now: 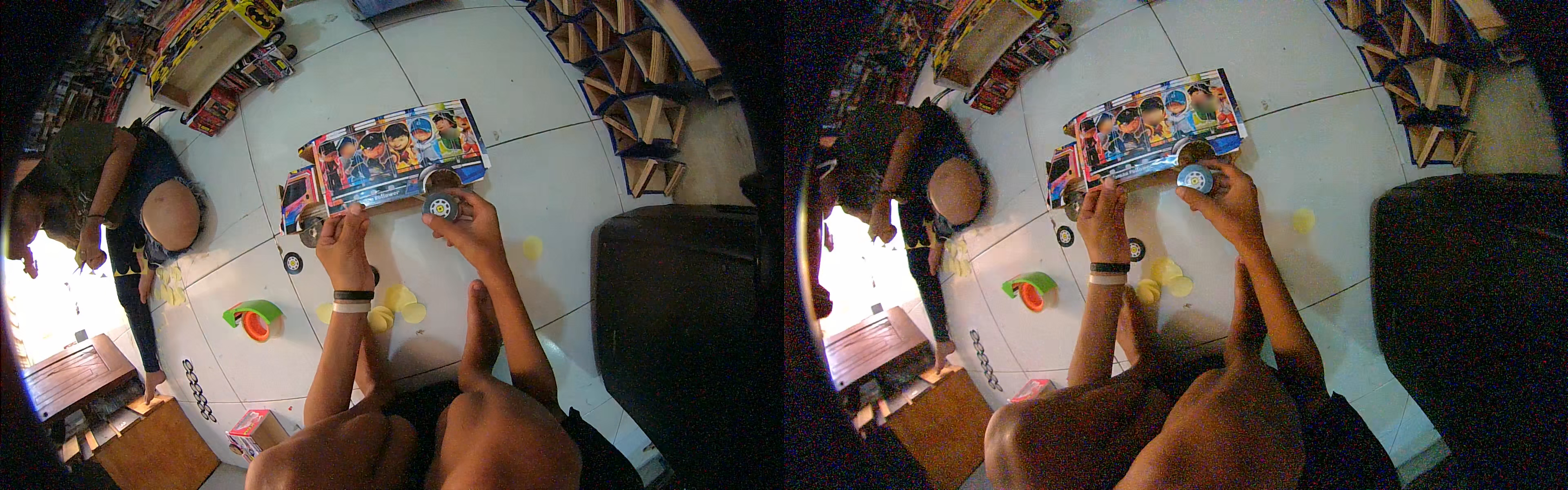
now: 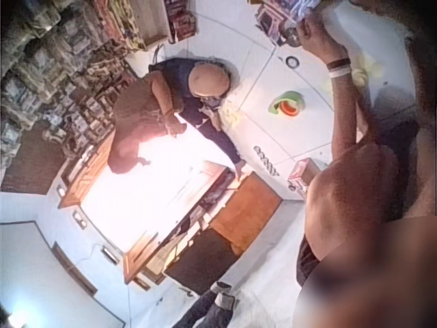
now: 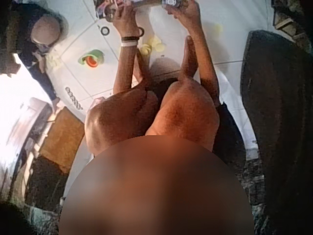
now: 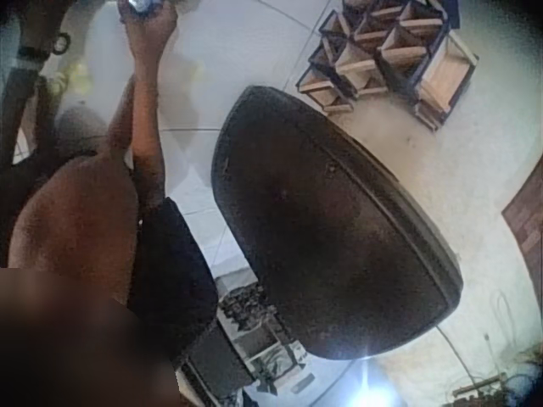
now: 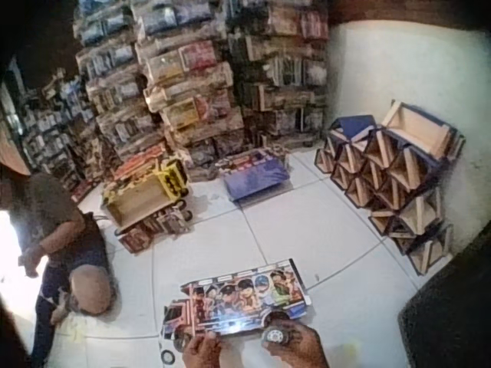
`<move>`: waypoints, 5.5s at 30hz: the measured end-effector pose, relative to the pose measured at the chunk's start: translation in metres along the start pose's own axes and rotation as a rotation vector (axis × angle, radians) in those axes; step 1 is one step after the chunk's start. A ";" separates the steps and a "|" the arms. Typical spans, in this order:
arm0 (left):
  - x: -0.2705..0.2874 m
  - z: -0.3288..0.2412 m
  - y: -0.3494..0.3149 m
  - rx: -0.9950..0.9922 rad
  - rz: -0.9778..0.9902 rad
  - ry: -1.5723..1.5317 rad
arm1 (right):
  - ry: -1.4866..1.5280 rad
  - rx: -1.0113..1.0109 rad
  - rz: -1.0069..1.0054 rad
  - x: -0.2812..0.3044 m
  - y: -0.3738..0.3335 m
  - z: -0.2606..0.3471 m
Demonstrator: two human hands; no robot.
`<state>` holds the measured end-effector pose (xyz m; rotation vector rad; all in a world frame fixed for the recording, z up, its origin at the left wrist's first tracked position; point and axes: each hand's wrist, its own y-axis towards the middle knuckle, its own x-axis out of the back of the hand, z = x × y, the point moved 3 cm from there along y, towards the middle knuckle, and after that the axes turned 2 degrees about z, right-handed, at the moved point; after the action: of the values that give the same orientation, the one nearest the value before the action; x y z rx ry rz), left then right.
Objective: The person assembles cardboard toy trucks by attaching circular wheel stickers to the wheel hubs. They handle multiple truck bodies, including a red truck and a yellow Batman-themed truck, applying stickers to each wheel position.
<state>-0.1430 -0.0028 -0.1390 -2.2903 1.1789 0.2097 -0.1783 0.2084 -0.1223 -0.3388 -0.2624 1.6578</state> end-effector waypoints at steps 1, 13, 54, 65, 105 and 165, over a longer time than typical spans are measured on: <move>-0.001 0.000 0.002 -0.004 0.004 0.004 | -0.017 0.020 -0.008 -0.002 0.001 0.000; 0.000 -0.001 -0.005 0.021 0.095 -0.082 | -0.020 -0.124 0.013 0.007 0.013 -0.008; 0.099 -0.019 -0.004 0.336 0.166 0.378 | 0.188 -0.097 0.463 0.020 0.005 0.001; 0.193 -0.026 0.022 -0.627 -0.296 1.522 | -0.666 0.316 -0.137 -0.014 0.008 -0.025; 0.029 -0.020 -0.082 0.041 0.639 -0.132 | -0.258 0.346 0.328 -0.049 -0.078 0.051; 0.004 -0.038 -0.101 -0.174 0.459 0.458 | -0.206 0.265 0.166 -0.032 -0.103 0.037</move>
<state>-0.0651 0.0209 -0.0678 -2.2455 1.9883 -0.0547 -0.0936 0.1891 -0.0479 0.0112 -0.1682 1.8681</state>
